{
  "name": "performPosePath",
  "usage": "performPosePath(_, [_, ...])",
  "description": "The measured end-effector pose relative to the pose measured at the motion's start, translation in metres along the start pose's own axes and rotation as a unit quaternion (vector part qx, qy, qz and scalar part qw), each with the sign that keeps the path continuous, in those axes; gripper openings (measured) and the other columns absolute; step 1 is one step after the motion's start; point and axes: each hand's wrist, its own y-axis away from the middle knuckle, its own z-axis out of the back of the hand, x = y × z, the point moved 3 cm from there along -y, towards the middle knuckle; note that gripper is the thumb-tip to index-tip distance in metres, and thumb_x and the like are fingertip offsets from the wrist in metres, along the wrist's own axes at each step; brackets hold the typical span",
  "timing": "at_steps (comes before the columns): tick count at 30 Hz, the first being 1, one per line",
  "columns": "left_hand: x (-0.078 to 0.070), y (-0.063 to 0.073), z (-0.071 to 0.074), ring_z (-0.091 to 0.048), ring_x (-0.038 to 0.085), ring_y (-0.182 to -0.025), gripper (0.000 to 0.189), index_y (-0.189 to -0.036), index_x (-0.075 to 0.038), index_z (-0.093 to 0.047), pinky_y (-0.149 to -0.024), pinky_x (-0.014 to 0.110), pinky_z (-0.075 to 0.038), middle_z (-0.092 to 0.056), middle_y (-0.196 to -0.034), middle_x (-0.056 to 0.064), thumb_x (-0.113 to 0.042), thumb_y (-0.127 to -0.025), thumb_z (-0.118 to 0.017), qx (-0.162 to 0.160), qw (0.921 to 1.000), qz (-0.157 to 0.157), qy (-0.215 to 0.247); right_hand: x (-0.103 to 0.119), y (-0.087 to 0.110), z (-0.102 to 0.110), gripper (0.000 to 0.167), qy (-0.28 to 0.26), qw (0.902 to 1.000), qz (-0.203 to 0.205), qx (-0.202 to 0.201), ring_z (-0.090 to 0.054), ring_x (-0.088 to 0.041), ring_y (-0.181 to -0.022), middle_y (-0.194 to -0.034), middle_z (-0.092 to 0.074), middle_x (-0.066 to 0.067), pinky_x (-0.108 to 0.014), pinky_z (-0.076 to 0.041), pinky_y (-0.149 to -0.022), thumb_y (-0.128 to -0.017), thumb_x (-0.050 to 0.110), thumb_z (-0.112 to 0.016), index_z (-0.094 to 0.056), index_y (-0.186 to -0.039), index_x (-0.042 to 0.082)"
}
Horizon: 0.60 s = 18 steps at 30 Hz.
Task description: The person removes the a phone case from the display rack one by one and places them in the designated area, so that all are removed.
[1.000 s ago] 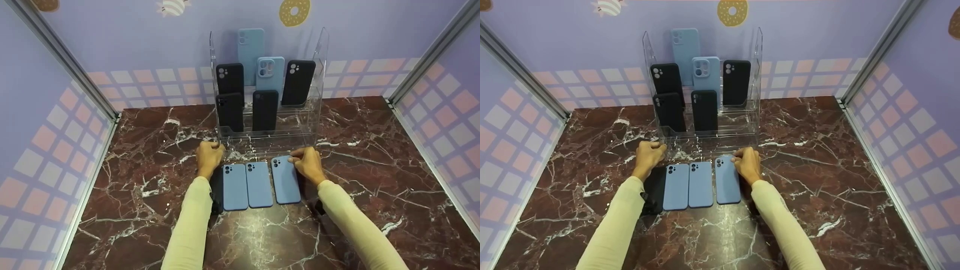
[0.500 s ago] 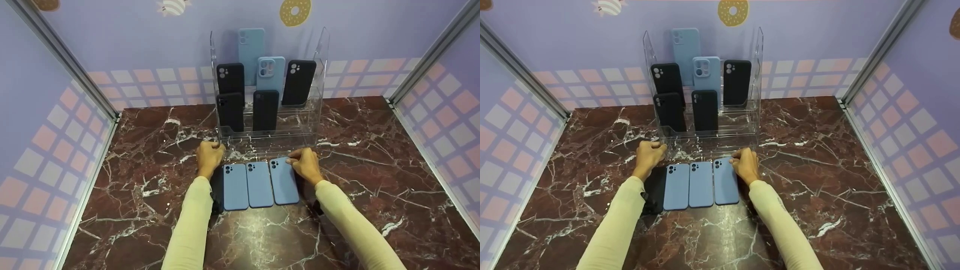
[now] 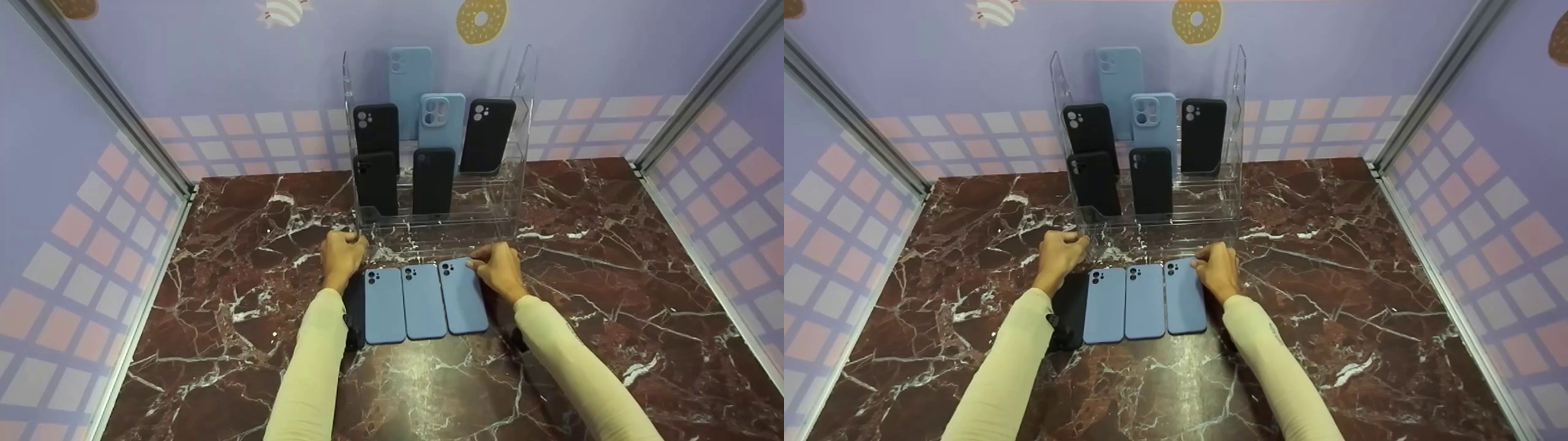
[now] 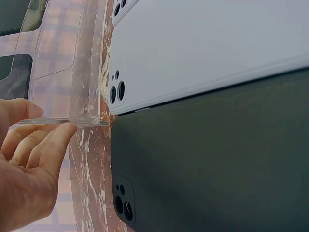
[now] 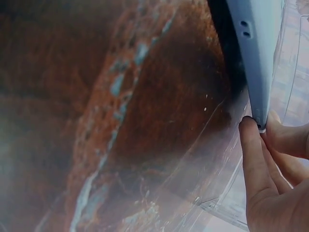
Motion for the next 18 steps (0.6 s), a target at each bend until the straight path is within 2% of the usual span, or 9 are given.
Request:
performPosePath(4, [-0.001, 0.000, 0.000, -0.069, 0.030, -0.090, 0.014, -0.089, -0.010, -0.083, -0.088, 0.047, -0.049, -0.077, -0.084, 0.005, -0.019, -0.086, -0.072, -0.004, 1.0000, -0.005, -0.001, 0.000, 0.001, 0.001, 0.017, -0.002, 1.0000, -0.008, 0.002, -0.072, -0.034, -0.087, -0.088, -0.077, -0.015, -0.050, -0.052, -0.085, -0.082, 0.012, -0.084, -0.080, -0.093, 0.001])
performPosePath(11, [0.001, 0.000, 0.000, -0.069, 0.031, -0.096, 0.014, -0.095, -0.010, -0.083, -0.091, 0.047, -0.049, -0.076, -0.104, 0.010, -0.017, -0.086, -0.074, -0.008, 0.9999, -0.006, 0.005, 0.007, 0.002, 0.009, 0.015, -0.009, 0.9999, 0.010, -0.005, -0.072, -0.032, -0.083, -0.085, -0.076, -0.014, -0.049, -0.053, -0.081, -0.080, 0.011, -0.084, -0.080, -0.091, 0.002])
performPosePath(13, [0.001, 0.000, 0.000, -0.069, 0.031, -0.098, 0.015, -0.096, -0.010, -0.083, -0.092, 0.047, -0.049, -0.076, -0.106, 0.010, -0.017, -0.087, -0.073, -0.005, 1.0000, -0.004, 0.006, 0.013, 0.001, 0.013, 0.015, -0.010, 0.9997, 0.019, -0.008, -0.072, -0.031, -0.080, -0.085, -0.076, -0.013, -0.048, -0.053, -0.078, -0.081, 0.011, -0.084, -0.079, -0.091, 0.001])
performPosePath(18, [0.000, 0.000, 0.000, -0.069, 0.030, -0.093, 0.015, -0.095, -0.010, -0.083, -0.090, 0.046, -0.049, -0.077, -0.096, 0.008, -0.017, -0.087, -0.072, 0.002, 0.9999, -0.006, 0.009, 0.031, -0.003, 0.026, 0.017, -0.024, 0.9991, 0.033, -0.011, -0.073, -0.029, -0.077, -0.087, -0.077, -0.013, -0.046, -0.056, -0.075, -0.081, 0.011, -0.083, -0.079, -0.094, 0.000])
